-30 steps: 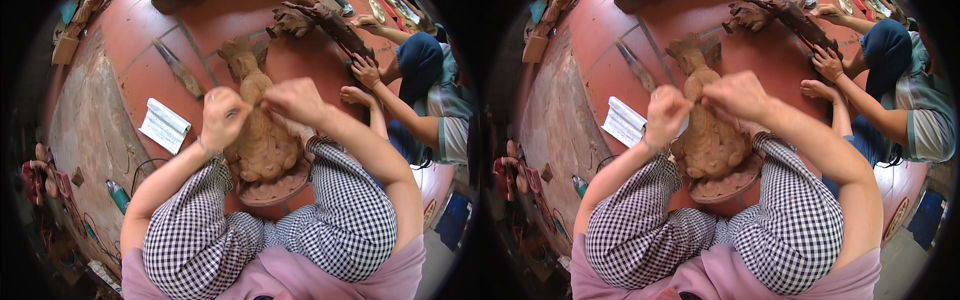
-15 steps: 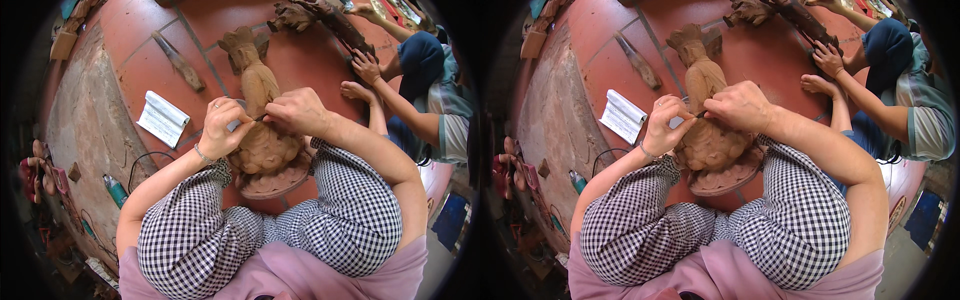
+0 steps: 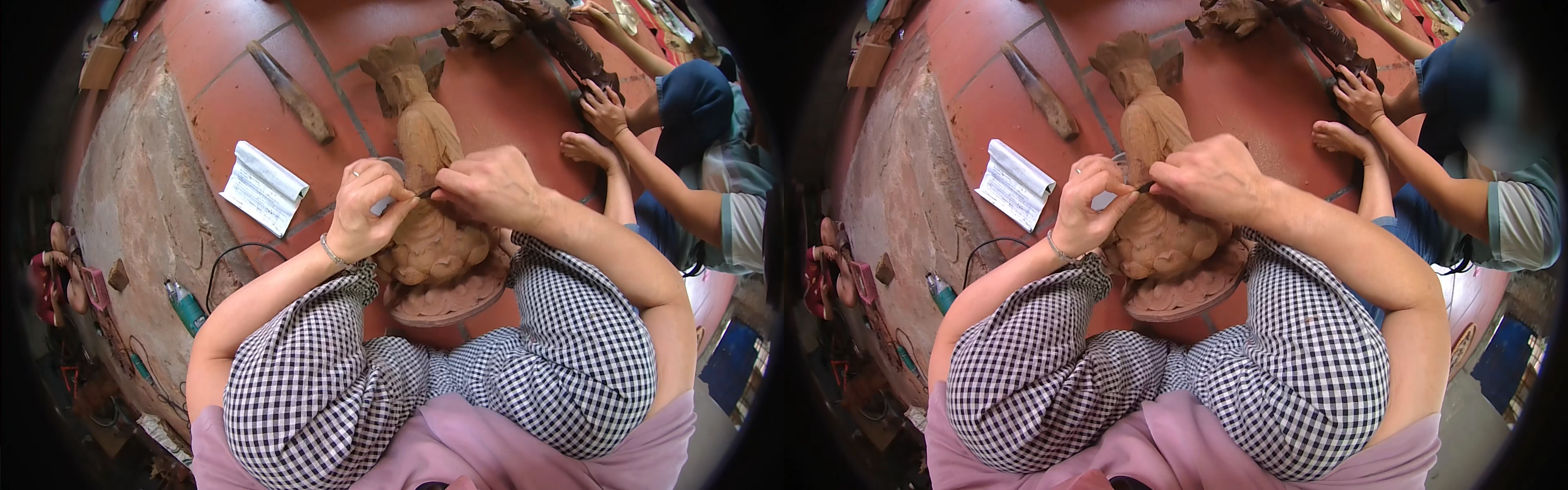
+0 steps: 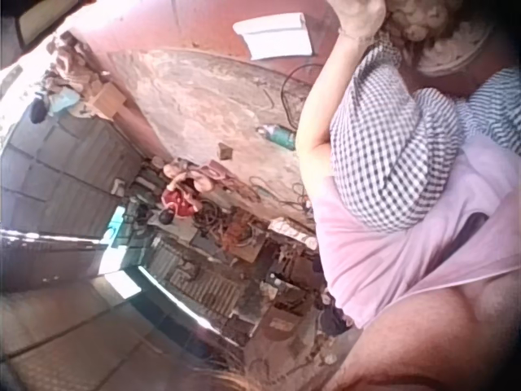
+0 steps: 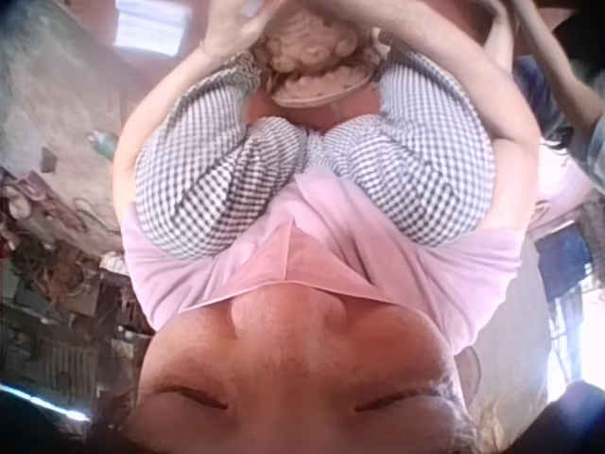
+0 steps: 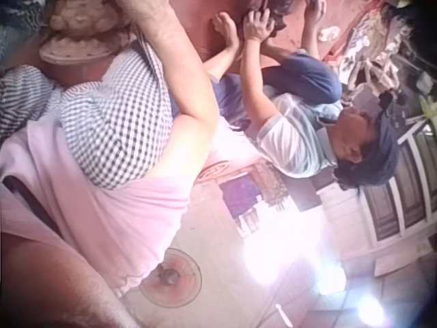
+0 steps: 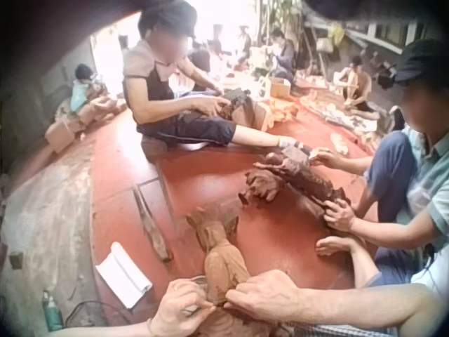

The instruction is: The person carves a wooden sculpture using a chisel and a power tool. They periodically consult a reference document while shaping the wood.

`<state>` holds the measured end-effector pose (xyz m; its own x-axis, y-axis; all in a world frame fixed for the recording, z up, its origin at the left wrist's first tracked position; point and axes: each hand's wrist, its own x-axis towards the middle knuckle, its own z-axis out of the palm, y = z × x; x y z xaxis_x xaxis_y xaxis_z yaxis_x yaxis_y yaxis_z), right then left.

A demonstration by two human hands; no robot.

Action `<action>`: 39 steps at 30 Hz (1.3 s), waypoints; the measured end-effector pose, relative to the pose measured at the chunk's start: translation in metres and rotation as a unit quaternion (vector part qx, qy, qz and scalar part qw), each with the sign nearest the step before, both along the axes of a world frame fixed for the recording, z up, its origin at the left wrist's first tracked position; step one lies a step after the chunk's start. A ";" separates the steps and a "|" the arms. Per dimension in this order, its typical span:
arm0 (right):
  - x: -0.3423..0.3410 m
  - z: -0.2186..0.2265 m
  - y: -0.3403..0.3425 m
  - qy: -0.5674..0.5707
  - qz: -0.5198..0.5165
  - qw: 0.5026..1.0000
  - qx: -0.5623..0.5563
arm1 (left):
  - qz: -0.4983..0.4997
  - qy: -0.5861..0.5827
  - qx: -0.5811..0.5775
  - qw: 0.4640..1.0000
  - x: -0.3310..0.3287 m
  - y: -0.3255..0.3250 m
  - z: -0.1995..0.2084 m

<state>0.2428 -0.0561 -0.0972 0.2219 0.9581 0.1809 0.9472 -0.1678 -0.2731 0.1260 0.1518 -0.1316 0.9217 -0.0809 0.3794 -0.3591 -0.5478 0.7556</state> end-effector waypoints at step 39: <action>0.006 0.000 -0.003 0.072 -0.083 0.994 0.025 | 0.139 -0.005 0.037 0.990 0.009 -0.011 0.008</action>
<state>0.2492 -0.0593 -0.0971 0.4029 0.8969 0.1822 0.8582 -0.3010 -0.4158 0.1345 0.1409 -0.1240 0.9084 0.1469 0.3914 -0.1948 -0.6795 0.7073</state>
